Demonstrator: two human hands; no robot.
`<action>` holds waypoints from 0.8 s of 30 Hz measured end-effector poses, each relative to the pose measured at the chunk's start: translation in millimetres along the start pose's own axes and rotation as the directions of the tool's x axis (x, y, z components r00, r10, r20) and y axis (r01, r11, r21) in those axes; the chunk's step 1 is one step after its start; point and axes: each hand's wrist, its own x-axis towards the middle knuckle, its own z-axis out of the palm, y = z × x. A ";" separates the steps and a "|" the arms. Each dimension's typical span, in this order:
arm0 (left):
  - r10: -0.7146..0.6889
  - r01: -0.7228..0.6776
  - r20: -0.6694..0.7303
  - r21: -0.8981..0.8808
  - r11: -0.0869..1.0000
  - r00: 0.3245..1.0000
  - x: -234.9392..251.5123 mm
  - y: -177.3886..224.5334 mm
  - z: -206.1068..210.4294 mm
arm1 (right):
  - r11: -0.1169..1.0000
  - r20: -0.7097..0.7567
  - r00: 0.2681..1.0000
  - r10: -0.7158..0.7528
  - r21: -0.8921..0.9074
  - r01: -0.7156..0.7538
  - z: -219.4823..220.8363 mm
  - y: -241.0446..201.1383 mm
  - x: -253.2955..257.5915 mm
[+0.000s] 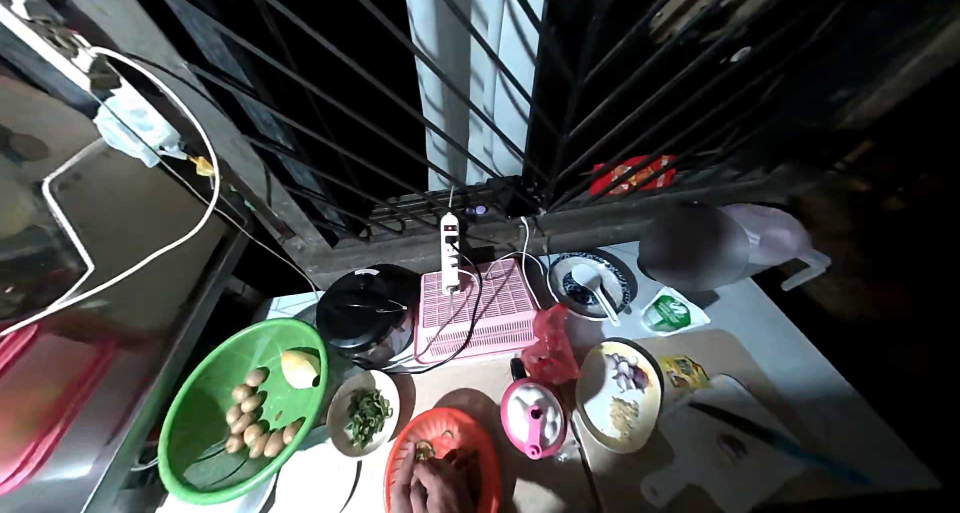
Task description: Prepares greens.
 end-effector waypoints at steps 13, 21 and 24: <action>-0.028 0.019 0.138 0.065 0.998 0.990 12.4 -6.1 -14.5 | 0.983 -0.438 0.885 -0.154 0.027 0.184 50.0 48.8 32.3; -0.030 0.014 0.188 0.088 0.996 0.982 10.7 -1.4 -8.4 | 0.987 -0.192 0.975 -0.108 0.096 0.128 -41.5 8.8 -52.1; -0.093 0.070 0.266 0.093 0.993 0.960 15.7 1.2 -19.6 | 0.988 -0.175 0.979 -0.102 0.097 0.121 -40.3 10.4 -50.2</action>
